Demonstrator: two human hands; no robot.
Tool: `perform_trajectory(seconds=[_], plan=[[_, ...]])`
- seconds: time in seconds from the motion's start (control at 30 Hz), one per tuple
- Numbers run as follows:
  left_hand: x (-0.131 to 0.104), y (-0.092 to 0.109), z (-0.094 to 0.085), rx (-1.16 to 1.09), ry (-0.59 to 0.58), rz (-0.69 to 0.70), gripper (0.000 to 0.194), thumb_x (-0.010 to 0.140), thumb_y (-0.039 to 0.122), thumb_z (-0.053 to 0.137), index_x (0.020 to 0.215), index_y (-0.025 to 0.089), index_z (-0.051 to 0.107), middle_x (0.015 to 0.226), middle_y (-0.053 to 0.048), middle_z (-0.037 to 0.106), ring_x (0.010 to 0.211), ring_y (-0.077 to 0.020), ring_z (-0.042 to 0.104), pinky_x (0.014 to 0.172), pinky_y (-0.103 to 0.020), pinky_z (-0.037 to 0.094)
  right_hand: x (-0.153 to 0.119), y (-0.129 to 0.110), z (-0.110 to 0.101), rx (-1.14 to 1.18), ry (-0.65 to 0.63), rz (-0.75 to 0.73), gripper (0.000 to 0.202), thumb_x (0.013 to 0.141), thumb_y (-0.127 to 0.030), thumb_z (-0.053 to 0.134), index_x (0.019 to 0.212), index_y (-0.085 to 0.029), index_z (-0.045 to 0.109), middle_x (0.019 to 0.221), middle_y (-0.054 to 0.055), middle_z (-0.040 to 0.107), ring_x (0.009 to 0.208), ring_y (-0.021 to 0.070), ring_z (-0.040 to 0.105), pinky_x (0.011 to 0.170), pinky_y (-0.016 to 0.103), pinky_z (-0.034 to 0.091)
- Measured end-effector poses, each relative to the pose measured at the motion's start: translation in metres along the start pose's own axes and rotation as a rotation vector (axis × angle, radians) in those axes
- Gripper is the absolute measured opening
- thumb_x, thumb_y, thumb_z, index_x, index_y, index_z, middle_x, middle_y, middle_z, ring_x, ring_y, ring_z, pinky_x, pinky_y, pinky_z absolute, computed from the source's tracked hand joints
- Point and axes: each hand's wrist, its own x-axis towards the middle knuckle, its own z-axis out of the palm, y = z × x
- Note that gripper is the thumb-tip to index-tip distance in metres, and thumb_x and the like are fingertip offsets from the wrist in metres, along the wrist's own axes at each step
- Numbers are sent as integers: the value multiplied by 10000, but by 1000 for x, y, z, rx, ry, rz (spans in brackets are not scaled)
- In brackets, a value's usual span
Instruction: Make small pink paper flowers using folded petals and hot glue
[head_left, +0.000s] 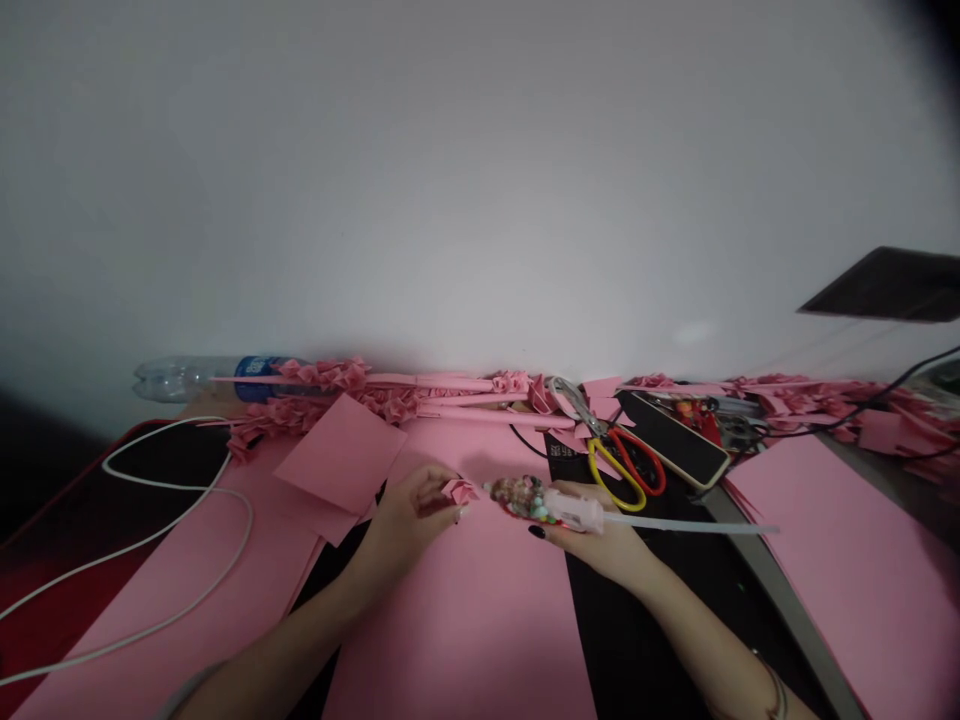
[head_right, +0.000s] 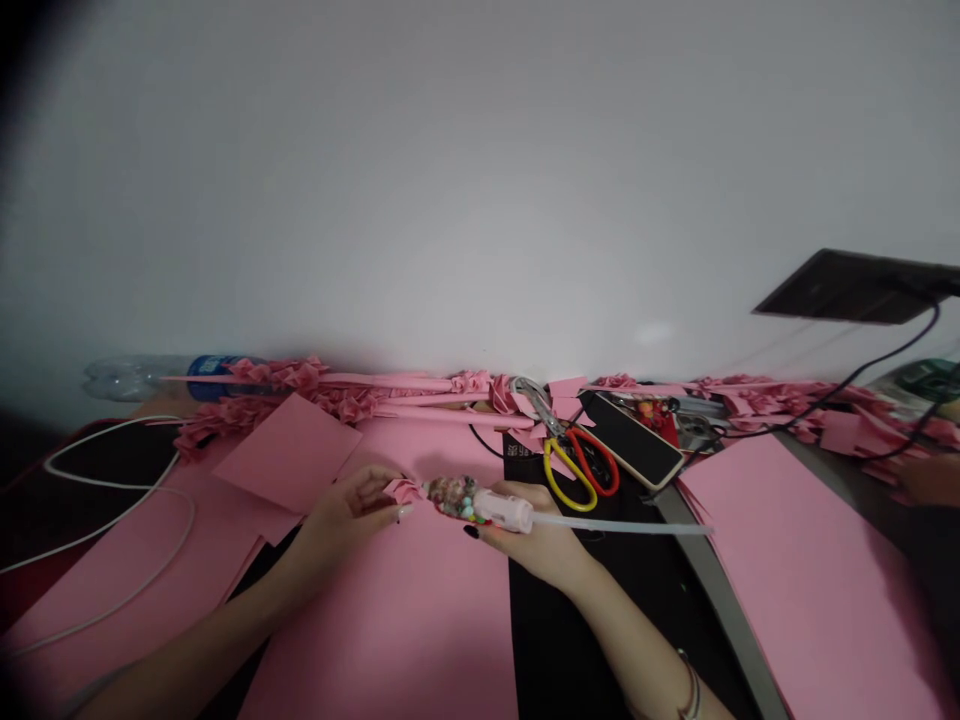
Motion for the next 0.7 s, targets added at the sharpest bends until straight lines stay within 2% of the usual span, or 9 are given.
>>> perform_trajectory(seconds=[0.33, 0.7], plan=[[0, -7, 1, 18, -46, 42, 213, 669, 155, 700, 857, 201, 610, 877, -18, 719, 888, -188, 687, 801, -293, 522, 0, -8, -5, -77, -102, 8, 96, 729, -219, 636, 665, -189, 571, 617, -13, 539, 549, 150, 496, 542, 281, 388], [-3, -9, 0, 135, -83, 112, 180, 717, 133, 671, 882, 193, 633, 868, -19, 697, 844, -170, 670, 764, -268, 514, 2, -5, -2, -68, -118, -48, 130, 785, -266, 640, 706, -174, 591, 630, -9, 553, 547, 137, 494, 526, 261, 375]])
